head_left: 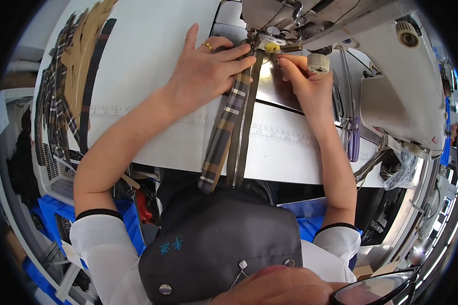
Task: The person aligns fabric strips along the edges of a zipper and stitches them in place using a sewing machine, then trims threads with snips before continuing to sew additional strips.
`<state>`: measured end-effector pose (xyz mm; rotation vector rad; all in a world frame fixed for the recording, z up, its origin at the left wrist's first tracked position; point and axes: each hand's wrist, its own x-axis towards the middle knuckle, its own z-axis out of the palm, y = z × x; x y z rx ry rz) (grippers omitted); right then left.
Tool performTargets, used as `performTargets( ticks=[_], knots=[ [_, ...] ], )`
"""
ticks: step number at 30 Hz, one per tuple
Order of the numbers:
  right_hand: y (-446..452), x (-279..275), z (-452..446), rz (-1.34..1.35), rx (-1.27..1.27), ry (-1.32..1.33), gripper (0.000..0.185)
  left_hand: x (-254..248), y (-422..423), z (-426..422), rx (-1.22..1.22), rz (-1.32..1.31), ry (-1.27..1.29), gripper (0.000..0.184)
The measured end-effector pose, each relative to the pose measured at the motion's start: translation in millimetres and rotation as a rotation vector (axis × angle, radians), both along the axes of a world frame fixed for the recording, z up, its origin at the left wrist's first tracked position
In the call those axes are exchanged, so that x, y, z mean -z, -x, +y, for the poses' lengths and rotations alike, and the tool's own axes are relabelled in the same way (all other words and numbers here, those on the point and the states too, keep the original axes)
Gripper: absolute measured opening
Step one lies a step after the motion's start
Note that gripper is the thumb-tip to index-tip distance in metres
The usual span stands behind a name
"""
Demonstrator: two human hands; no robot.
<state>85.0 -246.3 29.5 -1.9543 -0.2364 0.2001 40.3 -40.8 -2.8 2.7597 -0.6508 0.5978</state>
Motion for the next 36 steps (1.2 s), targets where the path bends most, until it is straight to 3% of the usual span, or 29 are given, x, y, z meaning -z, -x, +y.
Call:
performTargets(
  ticks=[4,7,10,17,20,23,28,30,32,35,36],
  knots=[
    [-7,-7,-12,0.103,0.022,0.002,0.013,0,-1,0,-0.004,-0.005,-0.001,0.033],
    [-14,9,-25,-0.168,0.17,-0.403,0.016,0,1,0,-0.004,0.01,-0.001,0.033],
    [-41,10,-28,-0.592,0.241,-0.06,0.015,0,0,0,0.007,0.009,0.015,0.035],
    [-80,7,-34,-0.684,0.056,0.22,0.017,-5,2,0,0.015,0.05,0.037,0.04],
    [-81,9,-35,-0.789,0.002,0.29,0.018,-4,2,1,0.008,0.051,0.03,0.039],
    [-84,13,-32,-0.848,0.006,0.141,0.021,0,0,0,0.018,-0.016,0.049,0.036],
    [-59,-8,-28,-0.63,0.054,0.118,0.018,0,1,0,0.02,-0.034,0.055,0.035],
    [-42,-13,-24,-0.737,0.068,0.098,0.017,-2,1,0,0.008,0.007,0.041,0.035],
    [-30,-3,-25,-1.028,0.024,0.081,0.017,-1,1,0,0.009,0.007,0.049,0.034],
    [-17,14,-17,-1.051,-0.286,0.32,0.029,-1,1,0,0.006,-0.005,0.021,0.035],
    [-14,15,-11,-1.001,-0.266,0.423,0.028,-2,1,0,0.006,-0.012,0.006,0.035]
  ],
)
